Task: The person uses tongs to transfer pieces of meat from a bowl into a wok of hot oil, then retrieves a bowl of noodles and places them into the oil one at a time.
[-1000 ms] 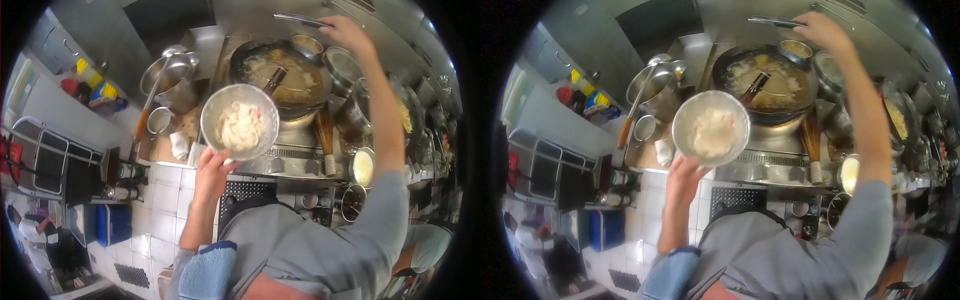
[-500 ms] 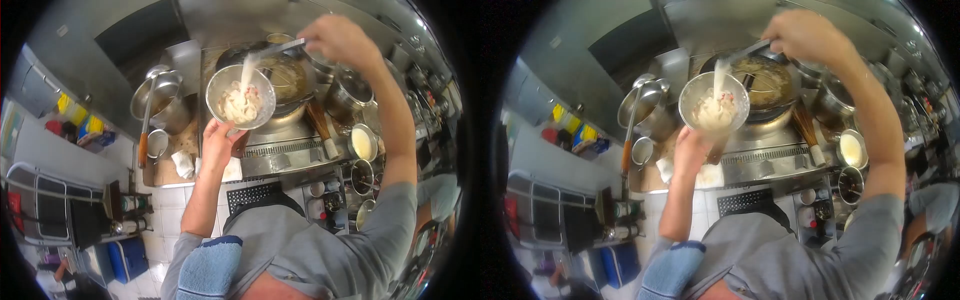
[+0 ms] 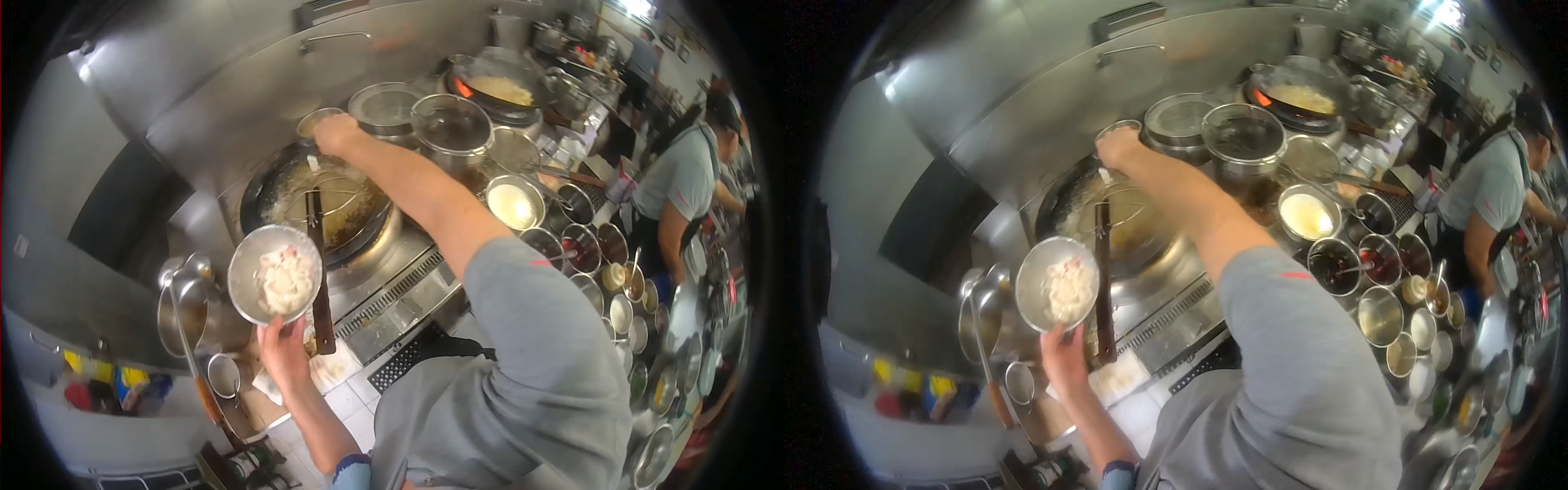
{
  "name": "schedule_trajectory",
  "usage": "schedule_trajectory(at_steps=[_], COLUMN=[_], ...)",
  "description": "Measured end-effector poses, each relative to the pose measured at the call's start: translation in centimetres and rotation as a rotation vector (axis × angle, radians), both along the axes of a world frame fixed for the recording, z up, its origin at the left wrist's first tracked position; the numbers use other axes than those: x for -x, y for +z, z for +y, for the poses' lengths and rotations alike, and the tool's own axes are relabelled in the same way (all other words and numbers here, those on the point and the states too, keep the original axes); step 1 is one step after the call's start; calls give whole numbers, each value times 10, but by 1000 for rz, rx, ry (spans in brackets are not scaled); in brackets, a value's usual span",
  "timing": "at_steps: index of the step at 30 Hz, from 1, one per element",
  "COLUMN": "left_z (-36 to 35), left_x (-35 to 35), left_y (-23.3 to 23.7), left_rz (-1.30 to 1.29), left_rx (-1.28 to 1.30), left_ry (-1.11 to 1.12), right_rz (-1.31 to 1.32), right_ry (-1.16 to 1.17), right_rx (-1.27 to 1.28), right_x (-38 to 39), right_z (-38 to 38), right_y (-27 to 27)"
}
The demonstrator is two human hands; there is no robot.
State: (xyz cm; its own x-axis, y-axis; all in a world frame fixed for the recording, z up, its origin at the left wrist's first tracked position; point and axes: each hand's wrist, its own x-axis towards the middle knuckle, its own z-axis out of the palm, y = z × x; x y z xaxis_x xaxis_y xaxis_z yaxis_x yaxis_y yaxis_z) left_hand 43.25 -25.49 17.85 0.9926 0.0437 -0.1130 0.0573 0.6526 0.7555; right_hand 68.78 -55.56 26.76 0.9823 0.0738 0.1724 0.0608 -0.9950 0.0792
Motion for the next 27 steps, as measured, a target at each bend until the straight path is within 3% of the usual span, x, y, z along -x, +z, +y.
schedule_trajectory(at_steps=[2,4,6,7,9,12,13,16,19,23,26,27], left_z=[9,14,25,25,19,3,-2,-10,-11,-9,-7,-7], left_x=[4,5,3,-1,1,4,6,2,-9,-33,-45,-44], left_y=[-2,-2,-12,-15,-5,9,13,11,2,-12,-12,-17], left_rz=[-26,-18,-44,-43,-26,-94,-86,-62,-36,-31,-14,-74], left_rx=[-20,-30,-77,-53,-106,-31,-9,1,-21,-80,85,-92], left_ry=[9,2,-2,29,12,-90,-112,-155,-140,-115,-127,-106], right_rz=[-116,-112,-478,-72,56,175,105,126,-54,-127,-137,-160], right_ry=[-74,-19,558,505,517,542,675,556,571,393,243,244], right_rx=[-109,-123,-132,-144,-150,-18,45,178,105,44,75,82], right_x=[4,42,71,88,142,195,199,200,197,178,152,135], right_z=[-2,-1,-24,-14,12,54,61,71,50,35,37,33], right_y=[12,63,83,113,130,111,96,98,120,168,194,191])
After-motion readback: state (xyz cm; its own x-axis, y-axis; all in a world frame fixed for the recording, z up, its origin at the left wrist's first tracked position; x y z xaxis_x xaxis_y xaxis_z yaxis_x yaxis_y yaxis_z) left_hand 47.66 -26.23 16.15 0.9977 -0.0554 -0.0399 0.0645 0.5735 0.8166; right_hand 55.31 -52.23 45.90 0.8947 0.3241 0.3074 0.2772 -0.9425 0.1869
